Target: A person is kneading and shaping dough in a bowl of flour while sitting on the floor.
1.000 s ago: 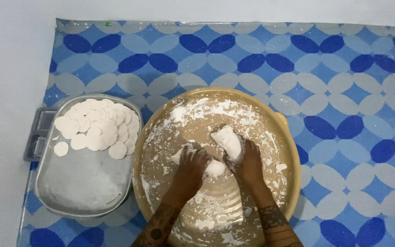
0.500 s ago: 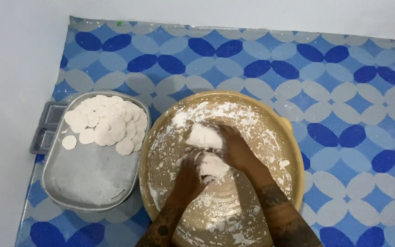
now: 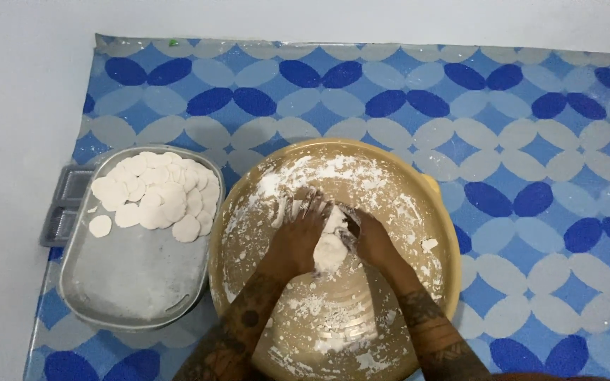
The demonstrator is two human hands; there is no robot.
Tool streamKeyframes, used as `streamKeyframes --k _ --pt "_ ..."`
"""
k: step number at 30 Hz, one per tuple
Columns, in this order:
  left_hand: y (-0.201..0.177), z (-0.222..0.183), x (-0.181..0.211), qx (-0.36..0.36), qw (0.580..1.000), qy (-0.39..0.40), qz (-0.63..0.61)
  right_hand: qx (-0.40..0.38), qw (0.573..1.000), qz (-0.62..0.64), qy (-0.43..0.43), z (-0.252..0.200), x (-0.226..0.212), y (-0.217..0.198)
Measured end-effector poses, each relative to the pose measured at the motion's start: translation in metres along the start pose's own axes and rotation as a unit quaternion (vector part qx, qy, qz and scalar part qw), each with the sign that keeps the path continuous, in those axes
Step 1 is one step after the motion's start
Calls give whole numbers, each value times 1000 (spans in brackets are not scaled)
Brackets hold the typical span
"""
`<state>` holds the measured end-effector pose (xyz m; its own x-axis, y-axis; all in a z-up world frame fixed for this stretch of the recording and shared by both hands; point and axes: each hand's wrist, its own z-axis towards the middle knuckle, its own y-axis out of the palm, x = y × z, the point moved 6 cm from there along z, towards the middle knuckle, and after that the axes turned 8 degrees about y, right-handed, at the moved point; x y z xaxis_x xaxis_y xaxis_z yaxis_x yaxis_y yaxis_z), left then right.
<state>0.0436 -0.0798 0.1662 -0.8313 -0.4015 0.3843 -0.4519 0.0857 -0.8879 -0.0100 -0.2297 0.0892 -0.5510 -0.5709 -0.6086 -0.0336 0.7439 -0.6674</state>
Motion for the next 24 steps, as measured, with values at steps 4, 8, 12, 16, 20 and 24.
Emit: streamKeyframes --k 4,8,12,16,20,24 --pt "71 26 -32 -40 999 -12 5 31 999 -1 10 -11 11 6" --pt "85 24 -39 -26 999 -23 11 55 994 80 47 -24 10 13" --pt "84 24 -40 11 1000 -23 0 68 986 141 65 -57 -26 -2" --pt "73 19 -38 37 999 -28 13 123 986 100 -51 -80 -28 -3" --pt "56 2 -33 30 999 -29 4 85 993 -15 -84 -85 -12 23" --pt "94 -45 -61 190 972 7 140 82 992 -41 -91 -87 -9 27"
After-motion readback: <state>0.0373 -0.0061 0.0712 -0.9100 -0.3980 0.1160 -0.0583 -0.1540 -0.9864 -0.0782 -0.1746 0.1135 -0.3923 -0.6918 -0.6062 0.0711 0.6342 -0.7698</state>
